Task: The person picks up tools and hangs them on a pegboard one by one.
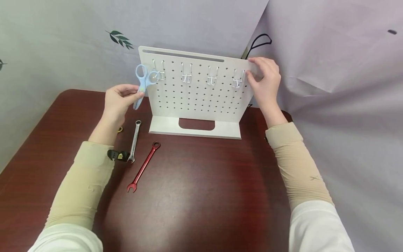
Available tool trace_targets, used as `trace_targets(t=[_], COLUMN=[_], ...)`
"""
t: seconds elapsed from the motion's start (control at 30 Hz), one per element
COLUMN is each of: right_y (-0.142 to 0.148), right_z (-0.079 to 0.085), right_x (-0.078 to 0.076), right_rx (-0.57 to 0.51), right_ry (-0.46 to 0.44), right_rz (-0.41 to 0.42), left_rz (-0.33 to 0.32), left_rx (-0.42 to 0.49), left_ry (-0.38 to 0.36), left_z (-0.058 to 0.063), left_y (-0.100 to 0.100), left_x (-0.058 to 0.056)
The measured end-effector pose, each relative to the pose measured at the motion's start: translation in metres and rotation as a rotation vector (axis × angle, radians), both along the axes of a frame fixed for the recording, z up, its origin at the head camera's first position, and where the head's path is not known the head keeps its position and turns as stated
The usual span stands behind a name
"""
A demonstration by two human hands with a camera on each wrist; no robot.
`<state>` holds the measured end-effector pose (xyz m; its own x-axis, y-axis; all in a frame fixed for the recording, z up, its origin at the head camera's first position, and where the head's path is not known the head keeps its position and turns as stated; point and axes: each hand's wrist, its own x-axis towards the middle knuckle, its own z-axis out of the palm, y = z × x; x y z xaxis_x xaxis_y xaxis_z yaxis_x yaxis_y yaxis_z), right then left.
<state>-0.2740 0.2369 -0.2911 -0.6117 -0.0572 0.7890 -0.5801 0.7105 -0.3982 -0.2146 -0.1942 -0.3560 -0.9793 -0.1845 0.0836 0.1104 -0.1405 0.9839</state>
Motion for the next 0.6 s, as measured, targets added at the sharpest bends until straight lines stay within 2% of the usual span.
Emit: trace_targets(t=[0.3,0.5,0.6], right_y=[-0.002,-0.002,-0.002], right_z=[-0.005,-0.005,-0.005], right_x=[0.0,-0.002,-0.003], right_rx=[-0.036,-0.051,-0.055], right_ry=[0.044,0.044,0.039], right_rz=[-0.006,0.013,0.015], left_rz=[0.009,0.011,0.007], left_rx=[0.006,0.019,-0.013], left_ry=[-0.041,-0.035,-0.028], left_z=[-0.015,-0.021,-0.023], left_y=[0.015,0.023,0.027], left_x=[-0.014,-0.019,-0.021])
